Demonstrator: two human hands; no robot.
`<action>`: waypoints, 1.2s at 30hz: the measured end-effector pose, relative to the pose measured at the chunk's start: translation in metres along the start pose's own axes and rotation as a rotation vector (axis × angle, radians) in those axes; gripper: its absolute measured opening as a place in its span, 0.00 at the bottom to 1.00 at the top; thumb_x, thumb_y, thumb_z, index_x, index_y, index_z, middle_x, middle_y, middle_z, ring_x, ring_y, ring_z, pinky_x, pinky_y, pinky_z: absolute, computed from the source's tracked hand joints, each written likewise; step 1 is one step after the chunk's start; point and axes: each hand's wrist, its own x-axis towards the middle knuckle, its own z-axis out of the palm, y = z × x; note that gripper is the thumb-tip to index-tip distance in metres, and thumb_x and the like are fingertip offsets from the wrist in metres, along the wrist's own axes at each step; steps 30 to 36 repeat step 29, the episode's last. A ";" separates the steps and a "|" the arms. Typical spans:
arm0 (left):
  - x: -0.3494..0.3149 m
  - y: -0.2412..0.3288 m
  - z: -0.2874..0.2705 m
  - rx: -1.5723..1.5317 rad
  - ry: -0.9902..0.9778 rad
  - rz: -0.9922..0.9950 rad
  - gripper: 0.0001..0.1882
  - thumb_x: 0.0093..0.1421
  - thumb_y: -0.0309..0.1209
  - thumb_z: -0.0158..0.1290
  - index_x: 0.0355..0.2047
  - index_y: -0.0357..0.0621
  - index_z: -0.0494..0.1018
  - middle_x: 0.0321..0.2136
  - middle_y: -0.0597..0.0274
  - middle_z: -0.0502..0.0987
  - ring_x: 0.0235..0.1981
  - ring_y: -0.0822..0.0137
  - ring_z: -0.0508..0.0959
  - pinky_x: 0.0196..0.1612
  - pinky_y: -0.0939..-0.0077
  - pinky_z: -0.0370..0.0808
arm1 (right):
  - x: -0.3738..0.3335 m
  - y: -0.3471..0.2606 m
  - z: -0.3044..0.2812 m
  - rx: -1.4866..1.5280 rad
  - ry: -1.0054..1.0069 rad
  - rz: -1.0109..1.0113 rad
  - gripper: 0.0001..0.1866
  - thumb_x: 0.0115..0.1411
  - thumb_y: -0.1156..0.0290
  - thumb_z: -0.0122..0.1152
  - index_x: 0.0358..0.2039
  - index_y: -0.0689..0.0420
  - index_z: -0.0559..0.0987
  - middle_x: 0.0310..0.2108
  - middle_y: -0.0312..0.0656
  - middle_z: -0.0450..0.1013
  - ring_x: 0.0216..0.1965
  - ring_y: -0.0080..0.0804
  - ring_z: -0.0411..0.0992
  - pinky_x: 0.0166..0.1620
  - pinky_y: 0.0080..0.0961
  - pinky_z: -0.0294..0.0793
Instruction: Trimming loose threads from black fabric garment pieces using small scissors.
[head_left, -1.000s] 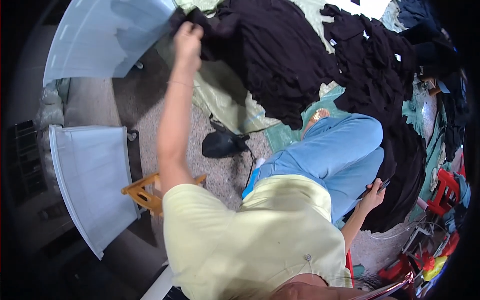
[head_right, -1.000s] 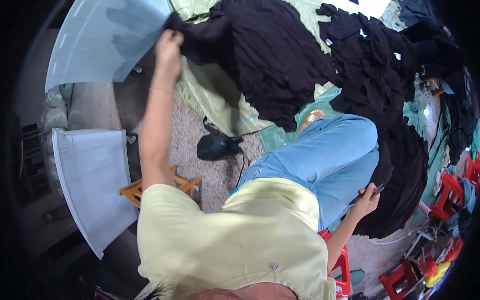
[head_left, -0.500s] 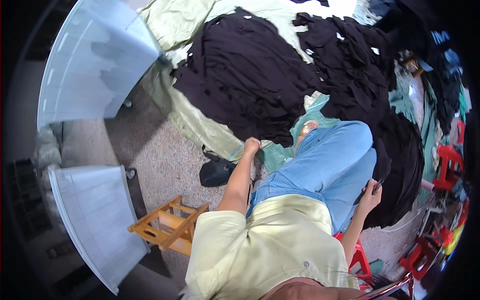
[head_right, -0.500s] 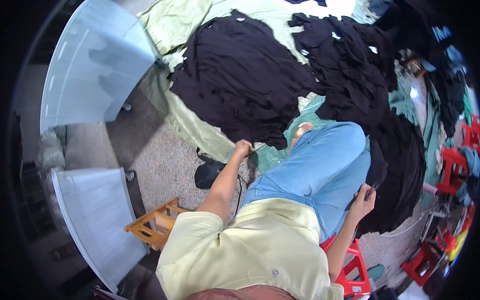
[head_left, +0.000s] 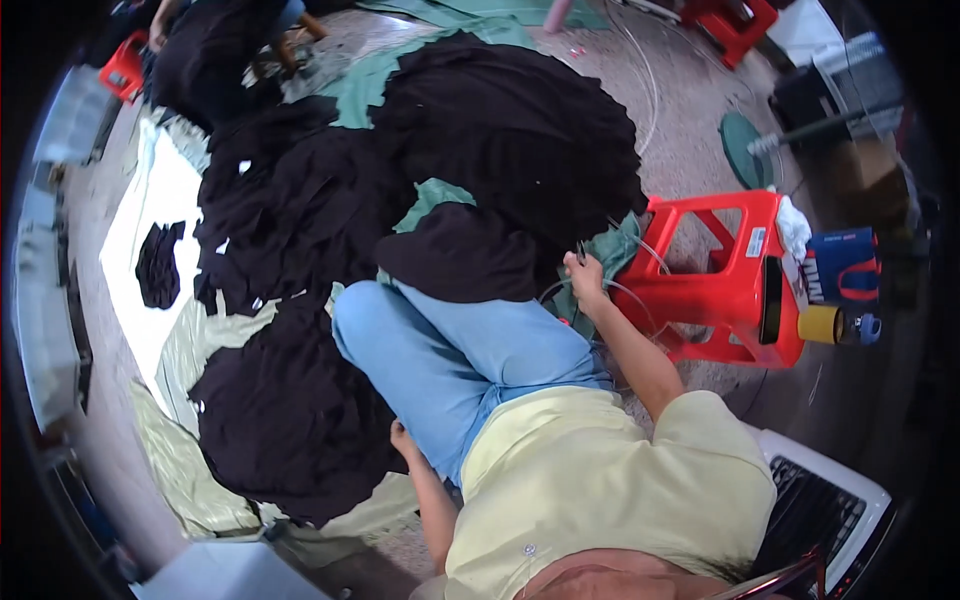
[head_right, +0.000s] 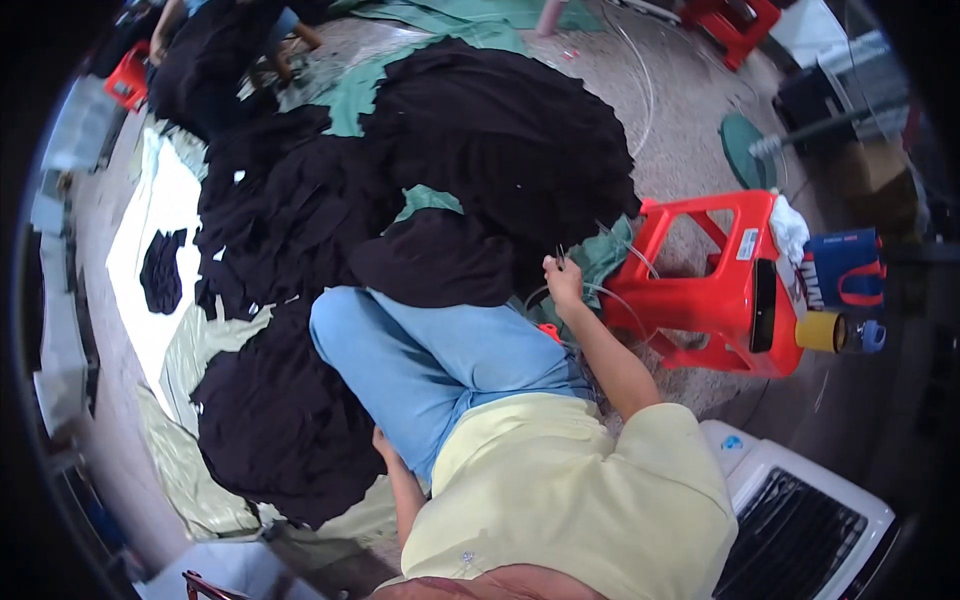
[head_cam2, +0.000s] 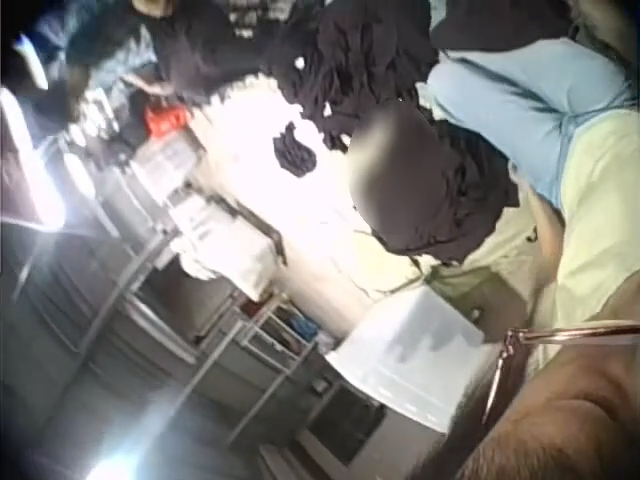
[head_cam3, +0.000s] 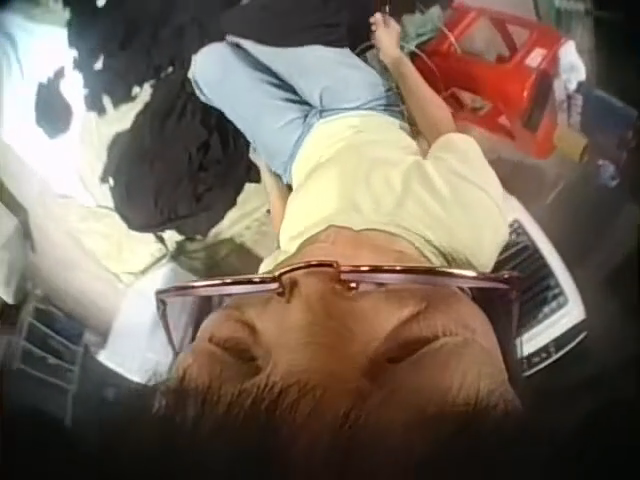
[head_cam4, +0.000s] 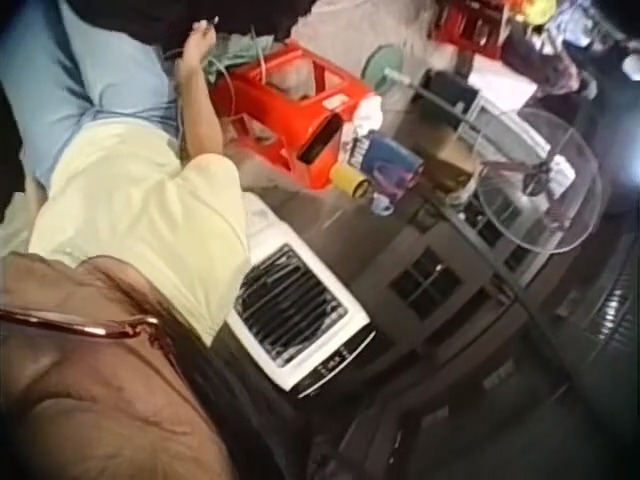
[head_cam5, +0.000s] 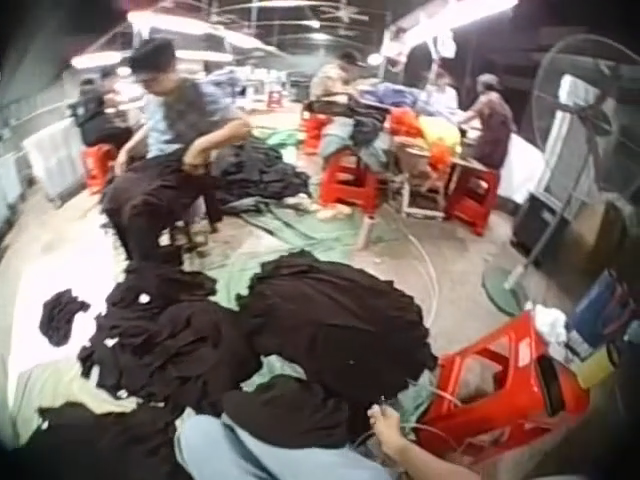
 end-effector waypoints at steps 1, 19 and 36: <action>0.008 0.016 -0.003 0.040 0.087 -0.038 0.06 0.62 0.28 0.52 0.37 0.38 0.74 0.30 0.65 0.77 0.31 0.70 0.75 0.38 0.75 0.73 | 0.005 0.013 -0.001 -0.024 -0.010 0.124 0.12 0.57 0.60 0.61 0.29 0.56 0.77 0.21 0.34 0.72 0.22 0.23 0.67 0.27 0.26 0.65; 0.012 0.361 0.231 0.426 -0.238 0.998 0.09 0.65 0.28 0.47 0.28 0.37 0.68 0.22 0.57 0.69 0.25 0.64 0.69 0.32 0.75 0.69 | 0.006 -0.102 0.035 0.002 -0.151 -0.563 0.12 0.48 0.70 0.62 0.33 0.63 0.78 0.26 0.48 0.76 0.31 0.29 0.75 0.37 0.28 0.72; -0.112 0.526 0.062 -0.237 -0.404 0.977 0.25 0.64 0.48 0.48 0.44 0.34 0.74 0.42 0.34 0.75 0.41 0.41 0.79 0.42 0.49 0.80 | -0.173 -0.333 -0.092 -0.176 -0.853 -1.123 0.14 0.46 0.71 0.65 0.32 0.64 0.77 0.24 0.44 0.74 0.29 0.20 0.70 0.37 0.19 0.69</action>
